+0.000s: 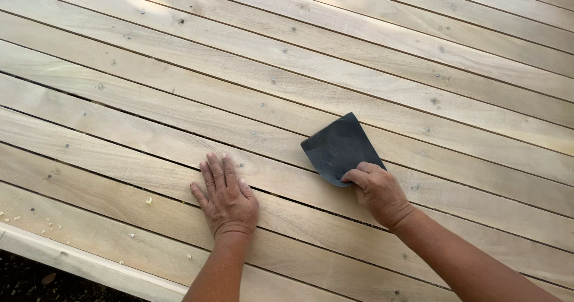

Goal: The person sands a slatted wooden surface by hand, rubbing a sheet of sandpaper back and forth across the planks while steadying the wood with the other hand. They work across different sections of the large wooden panel, moving progressively to new areas as sawdust accumulates.

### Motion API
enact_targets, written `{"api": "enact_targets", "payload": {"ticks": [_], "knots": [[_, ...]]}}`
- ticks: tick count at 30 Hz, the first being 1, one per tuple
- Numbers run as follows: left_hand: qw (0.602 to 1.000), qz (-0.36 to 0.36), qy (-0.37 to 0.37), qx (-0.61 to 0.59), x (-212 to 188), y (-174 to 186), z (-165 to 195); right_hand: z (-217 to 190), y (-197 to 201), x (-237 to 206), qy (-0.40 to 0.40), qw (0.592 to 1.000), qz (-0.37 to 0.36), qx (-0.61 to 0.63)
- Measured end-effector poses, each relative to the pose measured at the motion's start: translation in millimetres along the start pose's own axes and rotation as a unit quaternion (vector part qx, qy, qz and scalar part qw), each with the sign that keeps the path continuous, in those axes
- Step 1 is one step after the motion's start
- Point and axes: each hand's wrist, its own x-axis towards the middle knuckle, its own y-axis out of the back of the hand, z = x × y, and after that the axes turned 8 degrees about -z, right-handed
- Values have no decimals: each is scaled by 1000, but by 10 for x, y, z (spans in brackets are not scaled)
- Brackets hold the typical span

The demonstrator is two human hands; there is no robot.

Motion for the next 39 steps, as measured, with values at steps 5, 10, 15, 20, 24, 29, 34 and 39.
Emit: {"api": "enact_targets", "payload": {"ticks": [5,10,15,20,24,29,34,39], "knots": [[999,17,-14,-39,60,14,100,453,284,-551,11,1000,15,6],[996,35,50,-64,187,7,360,562,245,-652,16,999,33,27],[997,54,44,-26,256,-3,460,-7,-97,48,93,992,79,25],[997,44,46,-52,264,6,454,-935,-505,1023,61,994,86,30],[997,37,43,-55,257,19,460,-905,-532,952,34,996,81,23],[997,50,41,-29,224,-3,495,-129,-150,97,64,993,95,-16],[997,59,36,-35,229,-54,479,565,266,-688,46,994,99,-13],[995,70,27,-58,275,-90,424,789,239,-816,17,999,44,22]]}}
